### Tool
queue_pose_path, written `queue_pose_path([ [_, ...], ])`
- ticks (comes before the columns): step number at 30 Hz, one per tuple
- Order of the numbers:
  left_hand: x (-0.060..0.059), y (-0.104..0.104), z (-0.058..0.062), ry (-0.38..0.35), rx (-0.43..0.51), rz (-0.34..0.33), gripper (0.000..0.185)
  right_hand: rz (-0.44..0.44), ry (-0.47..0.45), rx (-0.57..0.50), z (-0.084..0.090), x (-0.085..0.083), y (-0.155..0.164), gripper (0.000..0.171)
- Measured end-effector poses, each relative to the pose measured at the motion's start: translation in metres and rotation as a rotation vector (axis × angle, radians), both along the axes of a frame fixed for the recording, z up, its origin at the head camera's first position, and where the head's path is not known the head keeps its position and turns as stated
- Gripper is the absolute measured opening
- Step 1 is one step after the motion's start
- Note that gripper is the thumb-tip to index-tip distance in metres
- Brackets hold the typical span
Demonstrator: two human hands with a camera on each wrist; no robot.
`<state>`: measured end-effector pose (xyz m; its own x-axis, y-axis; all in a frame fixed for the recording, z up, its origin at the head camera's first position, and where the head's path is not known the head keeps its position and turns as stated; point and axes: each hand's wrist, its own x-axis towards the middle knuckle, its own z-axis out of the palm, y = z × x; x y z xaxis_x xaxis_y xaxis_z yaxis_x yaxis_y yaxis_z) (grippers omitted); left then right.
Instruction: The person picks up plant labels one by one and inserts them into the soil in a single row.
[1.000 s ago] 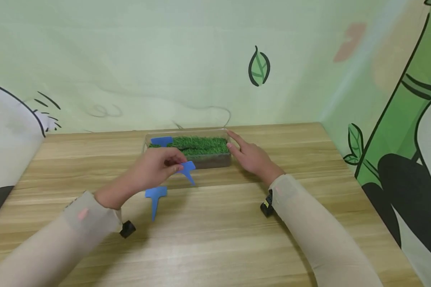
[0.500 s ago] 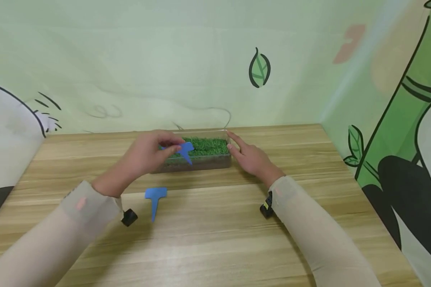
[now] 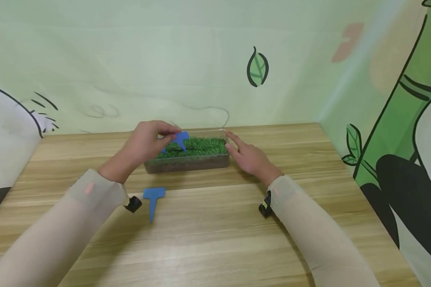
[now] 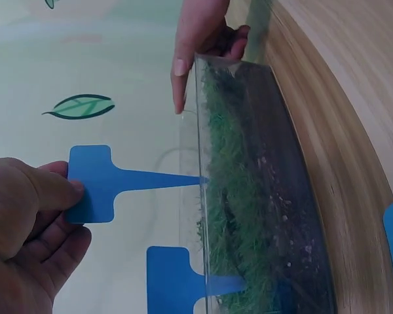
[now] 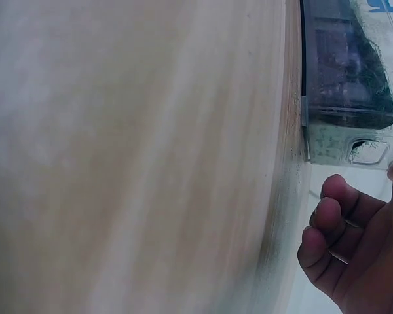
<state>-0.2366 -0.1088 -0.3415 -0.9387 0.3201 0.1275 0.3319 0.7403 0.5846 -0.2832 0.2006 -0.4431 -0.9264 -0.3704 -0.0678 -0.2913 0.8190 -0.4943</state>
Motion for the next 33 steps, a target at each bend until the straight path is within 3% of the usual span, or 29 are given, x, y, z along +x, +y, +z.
queue_pose_path([
  [14,-0.015,0.010,-0.012,0.070,-0.153,-0.067,0.030,-0.008,0.007,-0.006,-0.003,0.001,0.002,0.058],
  [25,-0.021,0.013,-0.019,0.017,-0.223,-0.019,0.031,-0.010,0.007,-0.024,-0.004,0.001,0.001,0.057],
  [33,-0.027,0.013,-0.021,0.049,-0.306,-0.061,0.033,-0.008,0.008,-0.024,-0.003,0.000,-0.001,0.057],
])
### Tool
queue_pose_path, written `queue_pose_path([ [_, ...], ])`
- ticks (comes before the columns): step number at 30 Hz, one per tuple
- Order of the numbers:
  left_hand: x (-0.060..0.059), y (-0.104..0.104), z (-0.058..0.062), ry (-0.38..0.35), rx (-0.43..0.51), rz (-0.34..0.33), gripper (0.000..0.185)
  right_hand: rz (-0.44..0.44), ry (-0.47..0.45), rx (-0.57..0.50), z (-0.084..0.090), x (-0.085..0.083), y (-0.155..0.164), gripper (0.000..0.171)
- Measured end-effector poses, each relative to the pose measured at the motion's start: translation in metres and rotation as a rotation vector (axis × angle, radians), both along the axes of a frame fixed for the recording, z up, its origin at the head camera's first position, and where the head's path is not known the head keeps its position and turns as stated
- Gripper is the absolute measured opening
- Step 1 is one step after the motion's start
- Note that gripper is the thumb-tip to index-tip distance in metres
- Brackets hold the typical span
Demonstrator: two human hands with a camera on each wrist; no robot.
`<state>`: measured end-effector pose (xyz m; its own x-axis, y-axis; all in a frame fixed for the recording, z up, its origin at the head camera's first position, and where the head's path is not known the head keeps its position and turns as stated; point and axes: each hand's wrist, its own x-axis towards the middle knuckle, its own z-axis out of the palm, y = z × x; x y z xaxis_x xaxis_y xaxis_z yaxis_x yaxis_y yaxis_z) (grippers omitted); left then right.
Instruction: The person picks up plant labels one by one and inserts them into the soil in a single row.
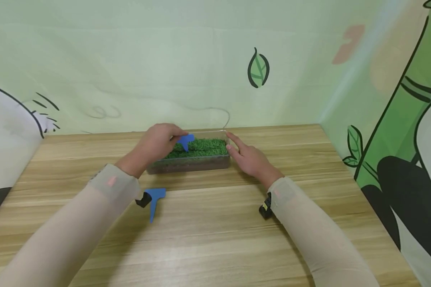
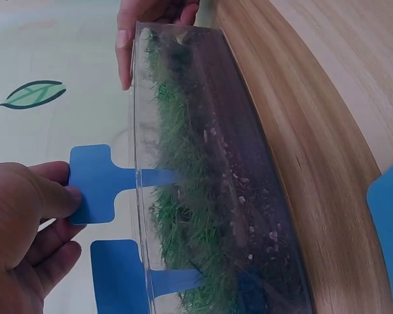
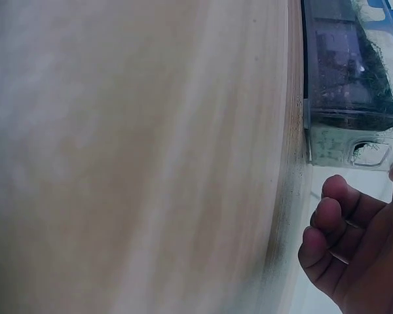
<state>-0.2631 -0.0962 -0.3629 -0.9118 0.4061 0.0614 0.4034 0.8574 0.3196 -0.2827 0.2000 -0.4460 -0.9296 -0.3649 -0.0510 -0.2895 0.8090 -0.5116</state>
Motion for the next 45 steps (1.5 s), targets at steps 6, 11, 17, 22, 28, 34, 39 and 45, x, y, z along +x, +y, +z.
queue_pose_path([
  [6,-0.003,-0.001,-0.005,0.006,-0.038,-0.004,0.034,0.007,0.001,0.002,0.001,0.000,0.000,0.056],
  [11,-0.004,0.000,-0.009,-0.009,-0.037,-0.001,0.035,0.008,-0.002,0.004,0.002,0.001,0.000,0.057],
  [17,-0.004,0.002,-0.009,-0.002,-0.027,-0.006,0.035,0.005,-0.002,-0.006,0.002,0.001,-0.001,0.056],
  [22,-0.003,0.003,-0.008,0.002,-0.015,-0.005,0.036,0.004,-0.001,-0.005,0.002,0.002,0.000,0.056],
  [28,-0.005,0.006,-0.011,0.023,-0.019,-0.017,0.035,0.004,-0.003,0.000,0.002,0.002,0.000,0.057],
  [34,-0.005,0.005,-0.013,0.064,-0.042,-0.028,0.036,0.002,0.007,-0.003,0.003,0.001,0.001,0.056],
  [39,-0.003,0.004,-0.015,0.133,-0.061,-0.058,0.033,0.000,-0.007,0.006,0.002,0.000,0.000,0.055],
  [45,-0.002,0.001,-0.017,0.188,-0.065,-0.077,0.031,-0.002,-0.010,0.004,0.001,0.000,0.000,0.054],
])
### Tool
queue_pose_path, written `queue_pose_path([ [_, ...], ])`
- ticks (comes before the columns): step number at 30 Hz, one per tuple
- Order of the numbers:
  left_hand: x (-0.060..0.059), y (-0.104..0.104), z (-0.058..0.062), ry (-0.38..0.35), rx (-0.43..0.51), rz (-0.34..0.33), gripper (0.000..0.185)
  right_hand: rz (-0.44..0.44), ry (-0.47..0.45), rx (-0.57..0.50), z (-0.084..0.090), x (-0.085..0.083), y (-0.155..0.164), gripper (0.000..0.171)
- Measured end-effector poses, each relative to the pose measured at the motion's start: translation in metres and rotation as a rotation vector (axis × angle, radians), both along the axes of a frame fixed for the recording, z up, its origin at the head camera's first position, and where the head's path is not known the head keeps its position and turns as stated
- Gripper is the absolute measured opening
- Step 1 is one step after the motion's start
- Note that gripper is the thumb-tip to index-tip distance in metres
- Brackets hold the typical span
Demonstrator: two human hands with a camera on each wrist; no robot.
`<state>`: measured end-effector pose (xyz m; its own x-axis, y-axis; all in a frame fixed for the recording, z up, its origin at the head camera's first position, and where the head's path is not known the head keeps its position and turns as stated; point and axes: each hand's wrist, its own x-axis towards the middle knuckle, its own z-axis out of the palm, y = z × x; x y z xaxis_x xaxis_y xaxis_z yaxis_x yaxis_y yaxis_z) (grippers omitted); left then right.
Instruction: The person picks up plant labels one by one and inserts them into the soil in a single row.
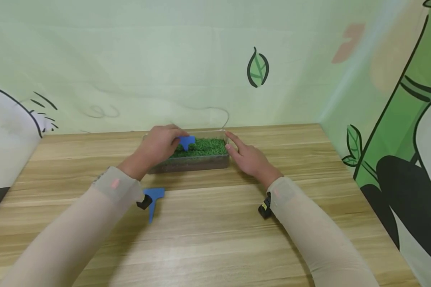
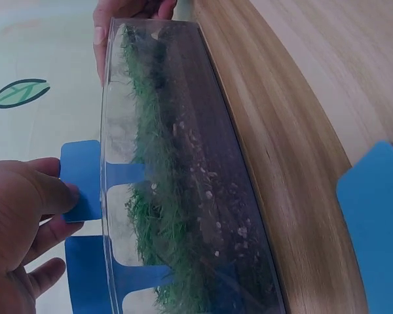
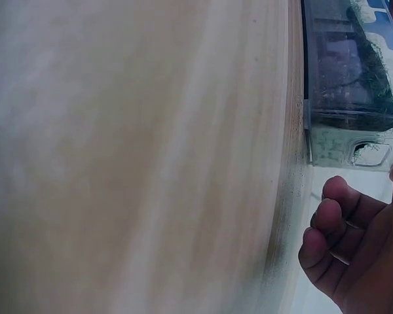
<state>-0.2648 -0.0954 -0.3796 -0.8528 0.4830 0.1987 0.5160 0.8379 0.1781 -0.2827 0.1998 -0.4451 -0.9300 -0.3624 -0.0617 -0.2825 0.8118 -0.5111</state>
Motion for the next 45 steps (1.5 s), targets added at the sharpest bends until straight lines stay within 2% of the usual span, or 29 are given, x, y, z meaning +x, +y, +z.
queue_pose_path([
  [13,0.003,-0.003,-0.002,-0.010,-0.022,0.013,0.033,0.008,0.006,0.003,0.000,0.001,0.000,0.057],
  [21,0.007,-0.011,-0.001,-0.010,0.032,0.034,0.035,0.009,0.007,0.007,0.001,0.001,0.000,0.057],
  [30,0.017,-0.024,0.000,0.043,0.100,-0.003,0.033,0.009,0.001,0.004,0.003,0.002,-0.001,0.057],
  [36,0.024,-0.024,0.004,0.090,0.127,-0.061,0.027,0.008,0.000,0.002,0.001,0.001,-0.001,0.057],
  [39,0.031,-0.025,0.005,0.123,0.129,-0.096,0.025,0.006,0.000,0.003,0.000,0.001,0.000,0.057],
  [45,0.046,-0.031,-0.001,0.211,0.116,-0.155,0.022,0.007,0.006,0.004,0.000,0.001,0.000,0.058],
])
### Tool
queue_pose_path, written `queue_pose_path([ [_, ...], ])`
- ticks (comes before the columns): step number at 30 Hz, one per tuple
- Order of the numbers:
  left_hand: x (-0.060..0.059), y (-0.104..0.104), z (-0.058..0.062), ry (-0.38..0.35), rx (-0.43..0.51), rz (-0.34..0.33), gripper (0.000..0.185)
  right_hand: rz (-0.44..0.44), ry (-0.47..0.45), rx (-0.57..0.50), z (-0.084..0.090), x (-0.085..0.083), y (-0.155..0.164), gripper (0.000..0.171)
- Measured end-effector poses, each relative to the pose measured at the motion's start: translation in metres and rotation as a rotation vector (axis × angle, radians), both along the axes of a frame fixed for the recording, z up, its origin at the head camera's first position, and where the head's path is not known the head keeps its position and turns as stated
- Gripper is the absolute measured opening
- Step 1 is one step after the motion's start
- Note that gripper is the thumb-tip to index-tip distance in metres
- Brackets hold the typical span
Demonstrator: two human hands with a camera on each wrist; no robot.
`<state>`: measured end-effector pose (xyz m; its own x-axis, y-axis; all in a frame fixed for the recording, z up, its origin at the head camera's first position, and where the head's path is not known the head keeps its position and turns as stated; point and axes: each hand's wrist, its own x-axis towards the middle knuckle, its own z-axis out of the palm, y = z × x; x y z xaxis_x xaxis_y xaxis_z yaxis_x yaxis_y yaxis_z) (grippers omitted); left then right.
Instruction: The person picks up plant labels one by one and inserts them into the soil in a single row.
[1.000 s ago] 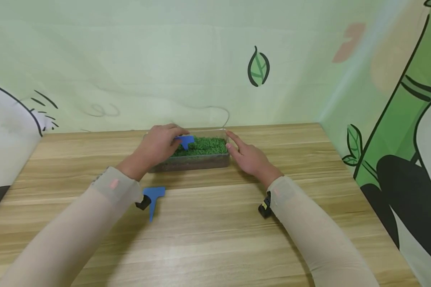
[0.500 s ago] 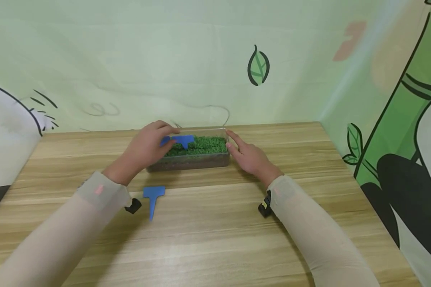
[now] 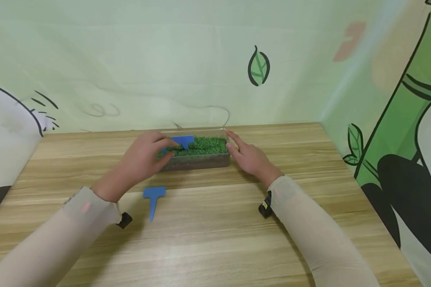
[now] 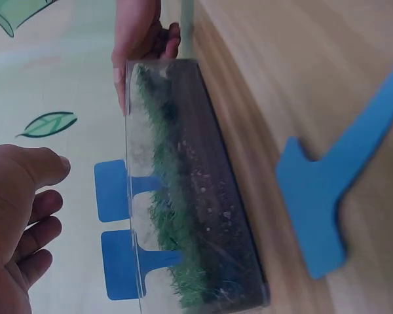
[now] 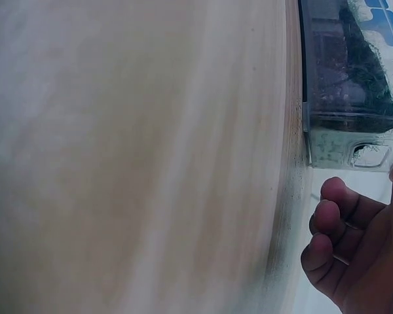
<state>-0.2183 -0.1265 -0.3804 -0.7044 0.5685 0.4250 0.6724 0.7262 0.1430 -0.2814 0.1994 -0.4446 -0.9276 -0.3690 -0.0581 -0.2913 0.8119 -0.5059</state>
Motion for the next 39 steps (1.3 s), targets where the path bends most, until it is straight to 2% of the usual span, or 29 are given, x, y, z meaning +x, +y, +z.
queue_pose_path([
  [2,0.006,-0.002,-0.002,0.021,-0.002,-0.012,0.021,-0.001,0.000,-0.001,0.001,0.000,0.001,0.058],
  [4,0.012,-0.005,-0.004,0.006,-0.008,-0.022,0.021,-0.001,0.000,0.000,0.002,0.000,0.001,0.058],
  [11,0.032,-0.018,-0.017,-0.241,-0.069,0.001,0.024,0.000,0.003,0.015,0.003,0.000,0.001,0.057],
  [16,0.042,-0.030,-0.036,-0.365,-0.120,0.004,0.029,0.003,-0.002,0.040,0.001,0.001,0.002,0.059],
  [21,0.050,-0.040,-0.053,-0.454,-0.162,0.009,0.034,0.006,0.008,0.045,0.000,0.002,0.001,0.059],
  [24,0.055,-0.042,-0.057,-0.473,-0.184,0.031,0.040,0.006,0.009,0.048,0.001,0.003,0.000,0.059],
  [28,0.060,-0.043,-0.060,-0.454,-0.220,0.047,0.049,0.009,0.010,0.043,0.002,0.003,0.000,0.058],
  [32,0.060,-0.044,-0.059,-0.435,-0.236,0.038,0.059,0.009,0.018,0.032,0.001,0.001,-0.001,0.057],
  [39,0.059,-0.046,-0.059,-0.466,-0.246,0.036,0.069,0.012,0.022,0.033,0.003,0.002,-0.001,0.057],
])
